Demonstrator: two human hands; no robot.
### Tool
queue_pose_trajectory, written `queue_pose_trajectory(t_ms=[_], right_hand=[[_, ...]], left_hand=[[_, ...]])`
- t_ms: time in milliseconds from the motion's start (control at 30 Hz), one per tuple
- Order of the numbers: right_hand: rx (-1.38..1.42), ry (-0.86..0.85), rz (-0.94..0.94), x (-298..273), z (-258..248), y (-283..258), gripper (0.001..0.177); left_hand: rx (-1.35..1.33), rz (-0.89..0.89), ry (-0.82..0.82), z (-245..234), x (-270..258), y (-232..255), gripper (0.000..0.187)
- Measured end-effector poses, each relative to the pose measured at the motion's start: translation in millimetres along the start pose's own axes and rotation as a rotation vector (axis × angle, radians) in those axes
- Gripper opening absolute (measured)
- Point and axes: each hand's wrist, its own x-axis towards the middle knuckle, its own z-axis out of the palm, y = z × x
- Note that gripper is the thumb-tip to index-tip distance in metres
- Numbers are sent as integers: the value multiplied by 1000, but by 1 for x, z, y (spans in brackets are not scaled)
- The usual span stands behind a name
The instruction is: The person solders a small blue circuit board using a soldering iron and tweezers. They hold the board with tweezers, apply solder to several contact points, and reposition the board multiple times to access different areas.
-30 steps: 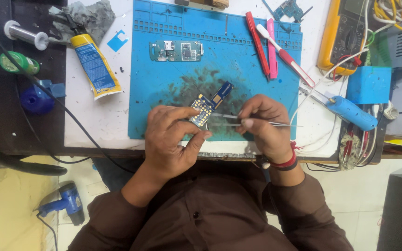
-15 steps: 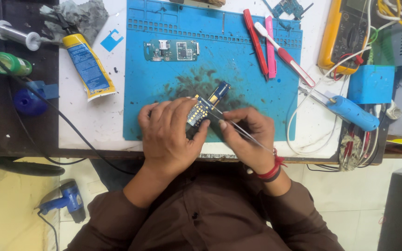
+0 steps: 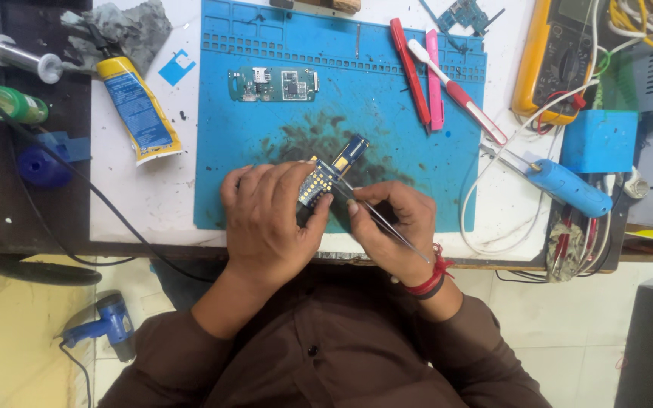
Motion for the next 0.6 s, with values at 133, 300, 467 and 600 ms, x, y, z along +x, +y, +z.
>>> queue_pose_trajectory(t_ms=[133, 300, 467, 600], right_hand=[[59, 19, 26, 9, -3, -13, 14], [-355, -87, -448, 62, -23, -28, 24], [-658, -94, -854, 148, -21, -17, 28], [-731, -135, -911, 186, -15, 8, 26]], left_hand=[[13, 0, -3, 1, 1, 2, 43], [33, 14, 21, 4, -5, 2, 42], [32, 13, 12, 5, -6, 2, 40], [-3, -11, -3, 4, -7, 1, 38]])
